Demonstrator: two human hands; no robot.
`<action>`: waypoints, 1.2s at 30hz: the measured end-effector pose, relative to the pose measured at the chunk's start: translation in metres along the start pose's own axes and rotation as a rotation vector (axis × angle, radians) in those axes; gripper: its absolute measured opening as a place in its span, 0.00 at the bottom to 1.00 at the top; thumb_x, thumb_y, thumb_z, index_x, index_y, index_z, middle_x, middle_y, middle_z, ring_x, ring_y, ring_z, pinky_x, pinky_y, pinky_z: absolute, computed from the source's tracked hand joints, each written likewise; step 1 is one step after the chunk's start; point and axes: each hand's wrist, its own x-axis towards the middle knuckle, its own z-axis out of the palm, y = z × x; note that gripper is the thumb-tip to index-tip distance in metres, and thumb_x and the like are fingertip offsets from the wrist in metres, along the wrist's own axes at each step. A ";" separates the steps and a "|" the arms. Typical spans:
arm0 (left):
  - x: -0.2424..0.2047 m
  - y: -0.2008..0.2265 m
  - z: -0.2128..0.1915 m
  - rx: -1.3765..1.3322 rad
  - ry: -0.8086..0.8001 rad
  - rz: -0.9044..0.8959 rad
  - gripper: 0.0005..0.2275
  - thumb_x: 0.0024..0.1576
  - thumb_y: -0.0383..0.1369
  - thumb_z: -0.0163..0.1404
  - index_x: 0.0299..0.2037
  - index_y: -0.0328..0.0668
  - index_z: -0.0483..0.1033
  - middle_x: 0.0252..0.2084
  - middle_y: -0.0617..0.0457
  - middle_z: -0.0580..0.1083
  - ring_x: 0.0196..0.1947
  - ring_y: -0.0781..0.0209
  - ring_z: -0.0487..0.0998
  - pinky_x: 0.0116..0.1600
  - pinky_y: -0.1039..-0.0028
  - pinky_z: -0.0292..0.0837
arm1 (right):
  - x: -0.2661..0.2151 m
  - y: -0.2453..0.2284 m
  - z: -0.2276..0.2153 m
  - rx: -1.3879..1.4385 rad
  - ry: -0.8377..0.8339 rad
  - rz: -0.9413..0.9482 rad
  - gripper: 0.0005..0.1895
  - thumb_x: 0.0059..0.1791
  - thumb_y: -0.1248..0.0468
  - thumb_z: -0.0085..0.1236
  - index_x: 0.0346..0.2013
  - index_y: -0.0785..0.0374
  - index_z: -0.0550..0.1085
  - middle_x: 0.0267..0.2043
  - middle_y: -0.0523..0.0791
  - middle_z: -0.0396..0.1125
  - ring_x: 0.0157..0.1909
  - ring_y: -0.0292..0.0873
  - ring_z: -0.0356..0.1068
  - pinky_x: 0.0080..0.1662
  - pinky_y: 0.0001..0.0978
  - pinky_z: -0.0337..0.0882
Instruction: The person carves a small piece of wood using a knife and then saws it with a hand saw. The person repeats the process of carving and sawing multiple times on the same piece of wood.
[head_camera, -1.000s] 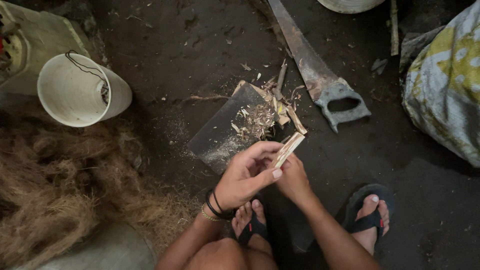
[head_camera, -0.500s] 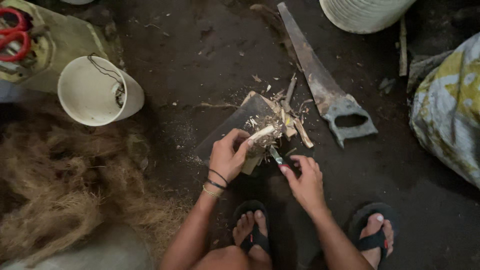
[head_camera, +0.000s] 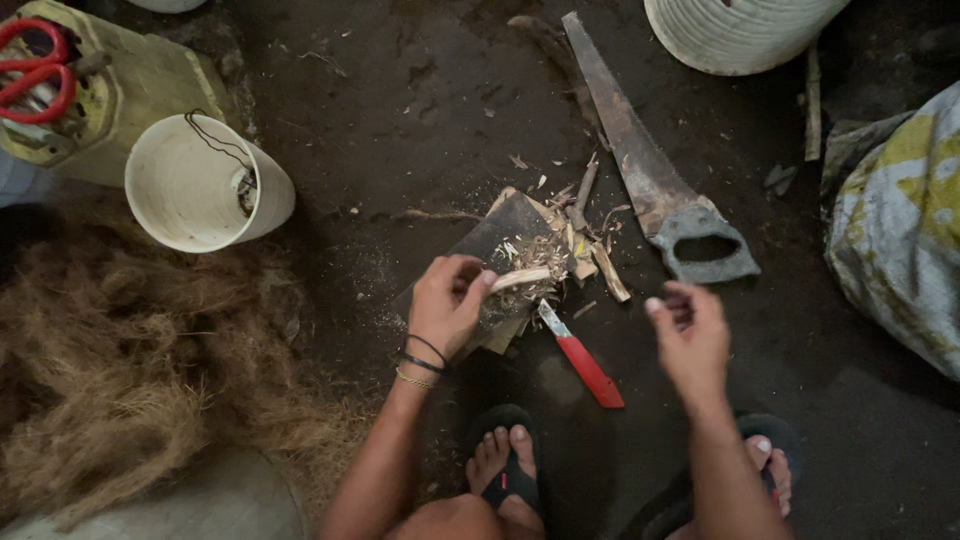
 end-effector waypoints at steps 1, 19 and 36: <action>-0.002 0.002 -0.001 0.050 -0.021 0.001 0.13 0.55 0.38 0.58 0.43 0.38 0.78 0.38 0.49 0.74 0.32 0.59 0.80 0.38 0.69 0.77 | 0.007 0.000 -0.008 -0.164 0.043 -0.088 0.19 0.49 0.64 0.65 0.54 0.61 0.75 0.49 0.49 0.66 0.47 0.45 0.67 0.48 0.37 0.68; 0.015 0.005 0.028 0.314 -0.094 0.359 0.13 0.53 0.27 0.57 0.48 0.47 0.76 0.42 0.51 0.74 0.44 0.50 0.76 0.46 0.62 0.69 | 0.085 -0.060 -0.058 -1.036 -0.531 -0.500 0.26 0.40 0.65 0.64 0.52 0.56 0.71 0.52 0.45 0.68 0.61 0.51 0.63 0.62 0.47 0.59; 0.065 0.085 -0.019 0.402 -0.361 0.182 0.17 0.56 0.25 0.50 0.54 0.53 0.70 0.53 0.48 0.70 0.48 0.39 0.76 0.50 0.56 0.72 | 0.000 -0.152 -0.112 -0.424 -0.417 -0.128 0.15 0.45 0.63 0.63 0.42 0.62 0.70 0.33 0.48 0.63 0.33 0.47 0.66 0.38 0.42 0.66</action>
